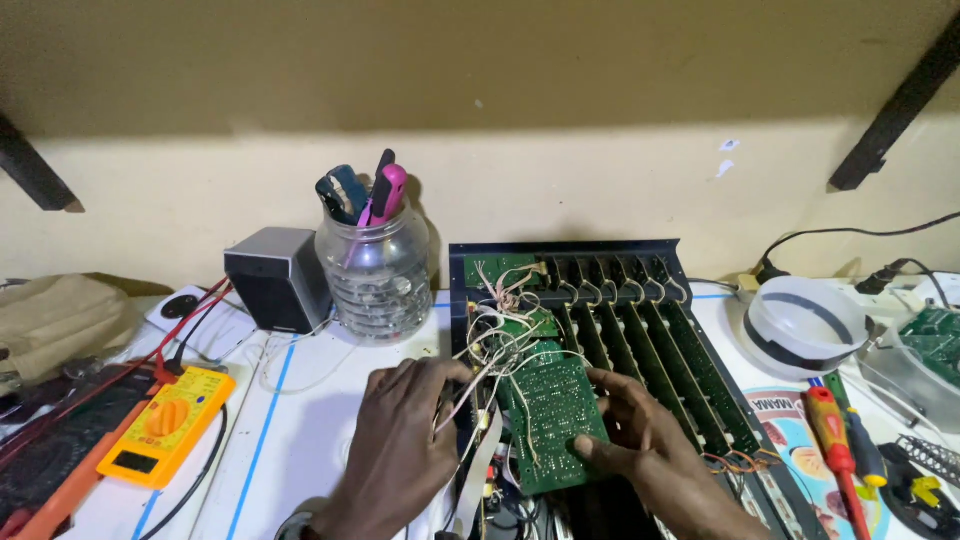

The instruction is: Removing a secondary circuit board from an electronic device using a screwdriver, pliers, and a soldering iron.

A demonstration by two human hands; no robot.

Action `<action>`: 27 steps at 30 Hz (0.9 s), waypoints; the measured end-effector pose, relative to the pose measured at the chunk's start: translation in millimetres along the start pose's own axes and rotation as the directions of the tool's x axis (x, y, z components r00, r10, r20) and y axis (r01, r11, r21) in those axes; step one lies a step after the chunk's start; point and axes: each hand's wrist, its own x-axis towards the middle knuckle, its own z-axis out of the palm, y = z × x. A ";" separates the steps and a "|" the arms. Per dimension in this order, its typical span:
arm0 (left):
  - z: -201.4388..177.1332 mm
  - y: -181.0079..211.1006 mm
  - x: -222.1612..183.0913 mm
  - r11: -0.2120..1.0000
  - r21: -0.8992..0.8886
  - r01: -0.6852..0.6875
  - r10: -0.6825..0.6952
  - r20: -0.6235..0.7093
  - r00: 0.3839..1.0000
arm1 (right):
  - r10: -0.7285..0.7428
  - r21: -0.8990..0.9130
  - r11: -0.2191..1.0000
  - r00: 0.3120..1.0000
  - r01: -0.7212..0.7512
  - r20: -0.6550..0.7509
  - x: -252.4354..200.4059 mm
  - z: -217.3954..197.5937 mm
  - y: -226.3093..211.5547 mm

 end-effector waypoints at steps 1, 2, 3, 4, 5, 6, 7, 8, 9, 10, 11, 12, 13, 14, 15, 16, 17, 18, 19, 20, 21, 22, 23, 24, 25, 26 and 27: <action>-6.5 2.1 0.2 1.000 -0.001 0.001 -0.001 0.003 1.000 | 0.003 0.001 1.000 1.000 -0.003 -0.001 0.2 0.3 1.3; -13.0 4.2 0.8 0.999 0.031 0.015 -0.017 0.079 0.997 | -0.013 -0.003 1.000 1.000 0.013 0.010 0.4 0.4 2.3; -19.0 6.4 2.8 0.998 0.064 0.025 -0.034 0.149 0.988 | -0.034 -0.009 0.999 0.999 0.034 0.020 1.6 -0.1 2.3; -20.9 9.8 3.9 0.998 0.063 0.023 -0.032 0.147 0.989 | -0.036 -0.009 0.999 0.999 0.036 0.018 -0.5 1.4 -0.8; -22.1 14.0 4.1 0.992 0.063 -0.109 0.101 0.111 0.989 | -0.047 0.006 0.999 0.999 0.047 0.016 -3.6 2.2 -3.0; -23.2 18.1 4.4 0.969 0.067 -0.238 0.233 0.075 0.969 | -0.058 0.021 0.998 0.998 0.057 0.015 -6.6 3.0 -5.3; -23.9 26.1 4.6 0.968 0.067 -0.241 0.236 0.072 0.969 | -0.061 0.020 0.998 0.998 0.061 0.013 -3.5 1.9 -1.9; -24.6 34.2 4.7 0.932 0.000 -0.363 0.362 0.077 0.929 | -0.133 0.016 0.991 0.990 0.133 0.044 -0.4 0.7 1.6; -25.3 42.6 3.3 0.877 -0.068 -0.476 0.480 0.074 0.874 | -0.201 0.013 0.980 0.977 0.200 0.076 1.7 -0.4 5.9; -19.1 42.0 4.7 0.877 -0.069 -0.476 0.480 0.073 0.874 | -0.200 0.012 0.980 0.977 0.200 0.075 5.8 -2.0 8.4; -12.8 41.5 4.2 0.862 -0.096 -0.498 0.507 0.141 0.851 | -0.237 -0.044 0.969 0.967 0.242 0.090 8.9 -3.3 12.4; -6.4 41.2 3.7 0.847 -0.125 -0.517 0.532 0.206 0.821 | -0.273 -0.099 0.954 0.956 0.284 0.108 11.9 -4.7 16.4; -0.5 34.5 3.1 0.847 -0.127 -0.515 0.531 0.206 0.822 | -0.271 -0.100 0.954 0.956 0.282 0.108 10.5 -3.0 16.2; 5.3 28.2 2.8 0.859 -0.085 -0.504 0.509 0.238 0.827 | -0.237 -0.130 0.961 0.969 0.245 0.076 9.1 -1.5 15.6; 11.3 21.8 5.6 0.866 -0.041 -0.499 0.491 0.265 0.830 | -0.209 -0.157 0.964 0.977 0.213 0.038 8.8 -0.9 13.2; 15.4 19.8 10.6 0.863 -0.041 -0.503 0.496 0.261 0.828 | -0.214 -0.158 0.963 0.976 0.217 0.034 4.5 1.0 8.7; 19.4 17.9 13.9 0.896 0.081 -0.436 0.398 0.287 0.871 | -0.194 -0.082 0.977 0.980 0.197 0.042 -0.6 3.3 5.5; 23.6 15.9 17.0 0.909 0.205 -0.364 0.296 0.299 0.907 | -0.175 -0.006 0.985 0.983 0.175 0.051 -5.6 5.8 2.6; 22.6 16.3 20.1 0.908 0.202 -0.367 0.299 0.299 0.906 | -0.174 -0.005 0.985 0.984 0.175 0.047 -9.7 7.3 -1.2; 21.7 16.5 23.2 0.901 0.268 -0.342 0.275 0.256 0.927 | -0.165 -0.093 0.981 0.985 0.168 0.041 -13.7 8.9 -4.9; 20.8 17.1 25.7 0.891 0.331 -0.311 0.251 0.211 0.945 | -0.155 -0.182 0.970 0.987 0.159 0.035 -17.9 10.4 -8.6; 22.4 20.3 28.3 0.892 0.328 -0.312 0.253 0.211 0.944 | -0.154 -0.183 0.970 0.988 0.157 0.032 -17.1 8.9 -6.3; 23.1 22.9 32.3 0.930 0.285 -0.232 0.172 0.219 0.960 | -0.160 -0.239 0.958 0.987 0.161 0.025 -15.5 7.9 -5.1; 23.7 25.6 36.0 0.959 0.243 -0.148 0.091 0.231 0.969 | -0.166 -0.293 0.942 0.986 0.164 0.019 -14.1 7.1 -3.8; 27.3 27.0 39.6 0.958 0.245 -0.147 0.090 0.229 0.969 | -0.168 -0.294 0.941 0.986 0.166 0.021 -12.2 5.4 -0.7; 30.8 28.4 43.0 0.964 0.235 -0.122 0.061 0.251 0.966 | -0.210 -0.338 0.918 0.977 0.209 0.033 -10.4 3.7 2.4; 33.7 29.1 47.0 0.969 0.227 -0.097 0.032 0.274 0.961 | -0.252 -0.380 0.890 0.967 0.251 0.048 -8.3 2.7 5.0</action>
